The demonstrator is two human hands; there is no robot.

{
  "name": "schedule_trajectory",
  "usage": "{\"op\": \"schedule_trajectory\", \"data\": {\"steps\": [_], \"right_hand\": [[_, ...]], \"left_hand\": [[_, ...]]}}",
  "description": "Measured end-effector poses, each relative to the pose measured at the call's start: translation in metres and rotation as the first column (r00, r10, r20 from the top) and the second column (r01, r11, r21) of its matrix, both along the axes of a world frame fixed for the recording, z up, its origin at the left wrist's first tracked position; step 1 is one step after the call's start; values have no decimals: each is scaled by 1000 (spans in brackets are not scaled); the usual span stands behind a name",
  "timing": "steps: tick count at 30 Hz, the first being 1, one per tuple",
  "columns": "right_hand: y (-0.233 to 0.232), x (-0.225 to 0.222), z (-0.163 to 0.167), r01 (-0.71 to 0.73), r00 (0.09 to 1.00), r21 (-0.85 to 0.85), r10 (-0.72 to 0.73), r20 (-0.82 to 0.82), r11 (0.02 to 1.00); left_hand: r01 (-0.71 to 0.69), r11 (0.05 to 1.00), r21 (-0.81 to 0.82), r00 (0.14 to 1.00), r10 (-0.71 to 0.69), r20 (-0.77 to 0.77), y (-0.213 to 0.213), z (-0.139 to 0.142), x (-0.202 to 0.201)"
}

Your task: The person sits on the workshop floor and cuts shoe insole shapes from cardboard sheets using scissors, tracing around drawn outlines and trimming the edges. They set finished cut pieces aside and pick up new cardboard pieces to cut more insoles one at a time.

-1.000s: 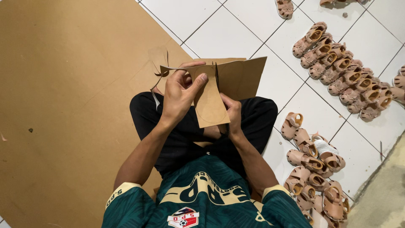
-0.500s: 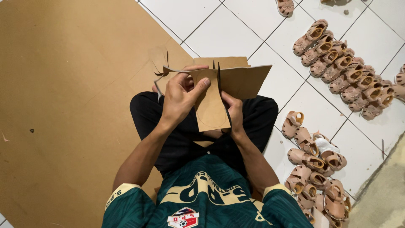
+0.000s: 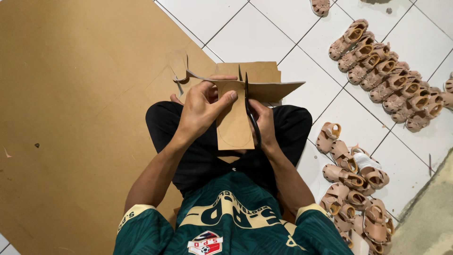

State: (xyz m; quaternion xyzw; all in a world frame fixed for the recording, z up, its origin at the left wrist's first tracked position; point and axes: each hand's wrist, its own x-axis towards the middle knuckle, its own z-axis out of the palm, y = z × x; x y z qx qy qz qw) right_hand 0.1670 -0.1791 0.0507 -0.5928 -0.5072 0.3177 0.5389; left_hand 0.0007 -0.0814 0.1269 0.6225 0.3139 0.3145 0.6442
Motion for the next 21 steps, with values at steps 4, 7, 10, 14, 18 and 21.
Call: {"op": "schedule_trajectory", "data": {"steps": [4,7,10,14,18,21], "right_hand": [[-2,0,1,14,999,8,-14,28,1000],[-7,-1,4,16,999,3,-16,34,1000],[-9,0,6,13,998,13,-14,68,1000],[-10,-1,8,6,998,-47,-3,65,999],[-11,-1,10,-1,997,2,1,81,1000],[-12,-1,14,-11,996,15,9,90,1000]], "left_hand": [[20,999,28,1000,-20,-14,0,4,0],[35,999,37,999,-35,-13,2,4,-2],[55,997,51,998,-56,26,7,2,-5],[75,991,107,997,-78,24,13,-3,-7],[89,989,119,996,-87,-16,18,-6,-8],[104,986,129,993,-95,-72,21,-8,-9]]}}
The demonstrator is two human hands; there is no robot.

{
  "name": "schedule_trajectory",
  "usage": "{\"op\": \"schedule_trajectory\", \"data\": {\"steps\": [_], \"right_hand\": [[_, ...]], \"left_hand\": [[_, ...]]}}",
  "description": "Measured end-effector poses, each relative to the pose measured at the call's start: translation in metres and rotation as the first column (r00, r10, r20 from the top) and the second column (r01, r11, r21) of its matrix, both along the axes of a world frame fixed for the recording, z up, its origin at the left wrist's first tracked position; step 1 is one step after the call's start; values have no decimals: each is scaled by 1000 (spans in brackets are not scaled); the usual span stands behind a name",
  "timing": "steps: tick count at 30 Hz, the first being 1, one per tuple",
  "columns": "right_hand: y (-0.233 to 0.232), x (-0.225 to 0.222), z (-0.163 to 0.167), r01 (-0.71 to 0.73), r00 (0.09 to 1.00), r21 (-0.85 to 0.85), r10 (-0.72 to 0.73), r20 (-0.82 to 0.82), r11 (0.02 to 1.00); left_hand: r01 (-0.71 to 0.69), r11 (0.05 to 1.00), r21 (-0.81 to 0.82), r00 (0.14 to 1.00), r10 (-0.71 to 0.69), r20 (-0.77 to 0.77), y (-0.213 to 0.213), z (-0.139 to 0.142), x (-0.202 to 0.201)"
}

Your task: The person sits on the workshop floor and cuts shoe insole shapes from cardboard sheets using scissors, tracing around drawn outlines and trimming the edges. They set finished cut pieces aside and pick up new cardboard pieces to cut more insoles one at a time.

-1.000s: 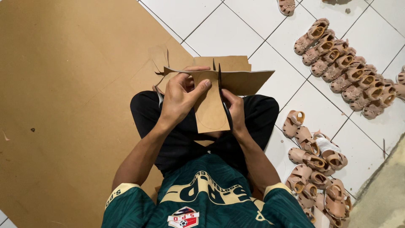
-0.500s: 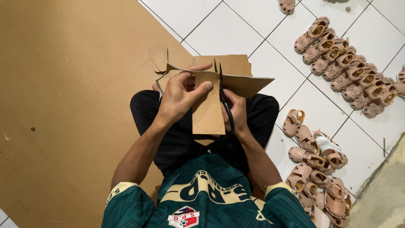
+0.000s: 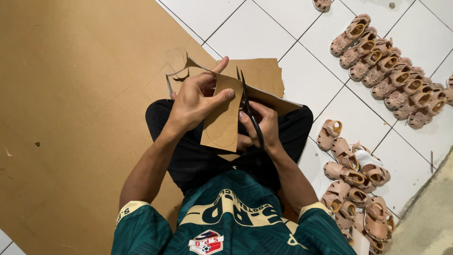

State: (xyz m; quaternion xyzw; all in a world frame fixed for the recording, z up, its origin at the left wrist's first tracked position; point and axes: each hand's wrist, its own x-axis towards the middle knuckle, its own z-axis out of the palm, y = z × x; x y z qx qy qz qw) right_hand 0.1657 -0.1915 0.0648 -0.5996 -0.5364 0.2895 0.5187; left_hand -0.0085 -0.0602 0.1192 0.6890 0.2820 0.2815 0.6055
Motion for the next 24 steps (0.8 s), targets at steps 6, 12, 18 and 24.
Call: {"op": "schedule_trajectory", "data": {"steps": [6,12,18,24], "right_hand": [[-1,-1,11,15,1000,-71,-15,-9,997],[-5,0,20,-21,1000,-12,21,8,1000],[-6,1,19,-11,995,-35,14,95,999],[19,-7,9,190,980,-114,-196,-41,975]], "left_hand": [[30,997,70,1000,-30,-9,10,5,0],[84,989,124,984,-63,-165,15,18,-1],[185,975,119,911,-125,-392,33,6,-6],[-73,934,-350,813,259,521,-6,-50,26]]}}
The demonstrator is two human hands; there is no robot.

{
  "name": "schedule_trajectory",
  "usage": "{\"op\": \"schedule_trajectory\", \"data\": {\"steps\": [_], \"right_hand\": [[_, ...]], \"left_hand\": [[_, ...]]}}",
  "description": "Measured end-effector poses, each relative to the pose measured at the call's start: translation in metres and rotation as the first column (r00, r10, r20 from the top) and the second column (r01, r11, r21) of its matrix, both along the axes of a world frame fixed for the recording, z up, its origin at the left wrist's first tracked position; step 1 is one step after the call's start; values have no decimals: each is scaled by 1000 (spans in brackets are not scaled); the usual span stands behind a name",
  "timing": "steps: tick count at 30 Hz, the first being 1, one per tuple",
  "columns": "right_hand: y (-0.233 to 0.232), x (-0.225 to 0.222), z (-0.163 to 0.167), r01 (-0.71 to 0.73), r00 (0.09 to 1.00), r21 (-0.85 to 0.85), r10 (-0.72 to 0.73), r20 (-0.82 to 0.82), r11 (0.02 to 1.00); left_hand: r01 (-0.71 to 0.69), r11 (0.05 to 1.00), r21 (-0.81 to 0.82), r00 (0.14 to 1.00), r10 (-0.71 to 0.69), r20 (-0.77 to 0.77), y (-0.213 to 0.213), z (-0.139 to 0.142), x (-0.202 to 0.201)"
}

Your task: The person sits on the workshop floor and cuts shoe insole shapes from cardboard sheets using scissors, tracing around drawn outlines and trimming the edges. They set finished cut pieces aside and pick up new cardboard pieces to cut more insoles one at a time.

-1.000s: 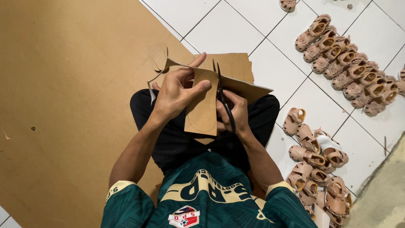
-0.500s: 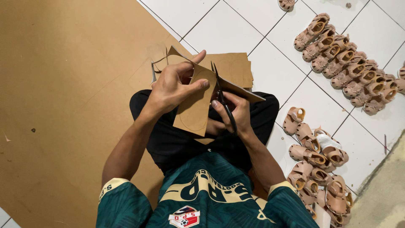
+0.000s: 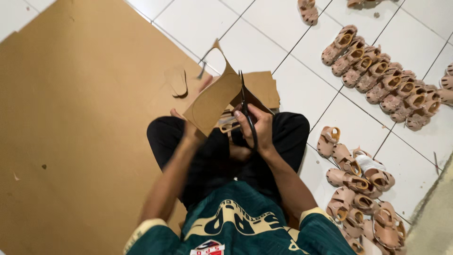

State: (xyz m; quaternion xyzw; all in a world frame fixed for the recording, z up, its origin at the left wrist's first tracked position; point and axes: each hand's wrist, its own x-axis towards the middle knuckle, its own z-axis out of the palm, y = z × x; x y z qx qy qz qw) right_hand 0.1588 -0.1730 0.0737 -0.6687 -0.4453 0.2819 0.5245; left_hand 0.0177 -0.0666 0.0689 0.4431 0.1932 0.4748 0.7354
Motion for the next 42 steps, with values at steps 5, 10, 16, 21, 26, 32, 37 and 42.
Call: {"op": "schedule_trajectory", "data": {"steps": [5,10,16,21,26,32,37,42], "right_hand": [[13,-12,-11,-14,995,150,-1,100,989],[10,-11,-15,-116,986,153,132,-99,981],[13,-11,-14,-151,987,195,159,-22,969],[18,-8,-11,-165,986,231,156,57,959],[19,-9,-9,-129,992,204,128,18,970],[14,-6,-7,-128,991,206,132,-6,970],[12,-3,-8,-134,989,182,143,-37,974],[9,-2,-9,-138,986,169,152,-73,976]], "left_hand": [[-217,968,126,976,212,53,-33,-26,35],[-176,970,-169,965,203,163,-25,4,41],[-220,965,-146,959,241,149,-37,21,33],[-290,952,-98,951,298,80,-46,21,33],[-201,967,-159,964,224,144,-48,21,32],[-132,976,-172,981,153,117,-44,19,25],[-102,980,-170,982,127,143,-42,20,22],[-92,984,-152,990,106,91,-38,19,19]]}}
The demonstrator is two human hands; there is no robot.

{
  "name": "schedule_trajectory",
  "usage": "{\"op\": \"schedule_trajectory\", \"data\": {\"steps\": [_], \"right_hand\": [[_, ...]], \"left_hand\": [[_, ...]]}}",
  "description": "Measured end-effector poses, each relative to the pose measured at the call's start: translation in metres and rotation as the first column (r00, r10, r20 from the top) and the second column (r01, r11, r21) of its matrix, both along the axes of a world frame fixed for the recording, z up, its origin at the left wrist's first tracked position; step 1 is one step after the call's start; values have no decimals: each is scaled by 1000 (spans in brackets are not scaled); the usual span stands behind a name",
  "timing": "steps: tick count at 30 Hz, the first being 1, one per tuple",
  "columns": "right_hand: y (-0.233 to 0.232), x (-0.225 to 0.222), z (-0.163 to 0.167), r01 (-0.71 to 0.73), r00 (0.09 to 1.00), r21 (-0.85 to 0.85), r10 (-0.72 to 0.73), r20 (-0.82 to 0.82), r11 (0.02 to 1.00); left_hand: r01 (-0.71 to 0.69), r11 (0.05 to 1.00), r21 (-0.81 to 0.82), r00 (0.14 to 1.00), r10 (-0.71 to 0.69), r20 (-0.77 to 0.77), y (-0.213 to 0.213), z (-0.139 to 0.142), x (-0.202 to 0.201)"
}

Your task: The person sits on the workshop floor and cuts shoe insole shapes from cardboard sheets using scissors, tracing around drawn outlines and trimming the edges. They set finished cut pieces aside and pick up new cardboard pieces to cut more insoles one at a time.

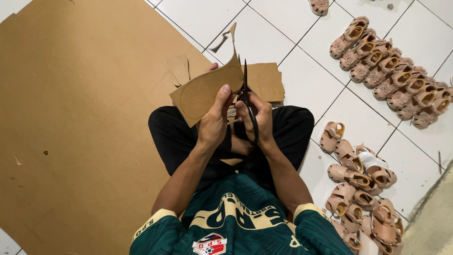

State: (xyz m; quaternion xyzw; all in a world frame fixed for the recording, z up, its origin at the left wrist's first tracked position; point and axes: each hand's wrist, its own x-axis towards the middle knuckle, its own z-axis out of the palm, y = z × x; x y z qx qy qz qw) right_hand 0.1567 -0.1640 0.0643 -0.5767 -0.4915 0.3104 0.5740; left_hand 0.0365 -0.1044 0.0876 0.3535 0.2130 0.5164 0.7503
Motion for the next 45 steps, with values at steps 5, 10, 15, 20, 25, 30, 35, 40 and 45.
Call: {"op": "schedule_trajectory", "data": {"steps": [5,10,15,20,25,30,35,40,45], "right_hand": [[-2,-1,4,-7,999,15,7,-33,1000],[-4,-1,10,-2,1000,10,2,-7,1000],[-6,0,13,-2,1000,11,2,0,1000],[-8,2,12,-13,1000,22,13,-7,1000],[-10,4,12,-9,1000,18,9,13,1000],[-11,6,11,-2,998,35,0,68,999],[-6,-4,9,82,993,-60,-76,93,995],[0,-8,5,48,994,8,-48,93,999],[3,-4,1,19,1000,11,-19,8,1000]], "left_hand": [[23,1000,-3,999,-23,-40,4,-1,-4],[49,998,32,998,-48,-44,6,2,-7],[101,993,57,995,-100,-24,8,9,-10],[135,990,29,991,-135,-6,10,15,-14],[112,993,41,992,-109,-61,14,17,-15],[163,986,37,981,-158,-113,21,10,-21],[10,995,-101,995,1,101,21,-10,-1],[-166,985,-43,986,165,-27,18,-22,8],[-117,993,-21,988,115,-101,11,-13,1]]}}
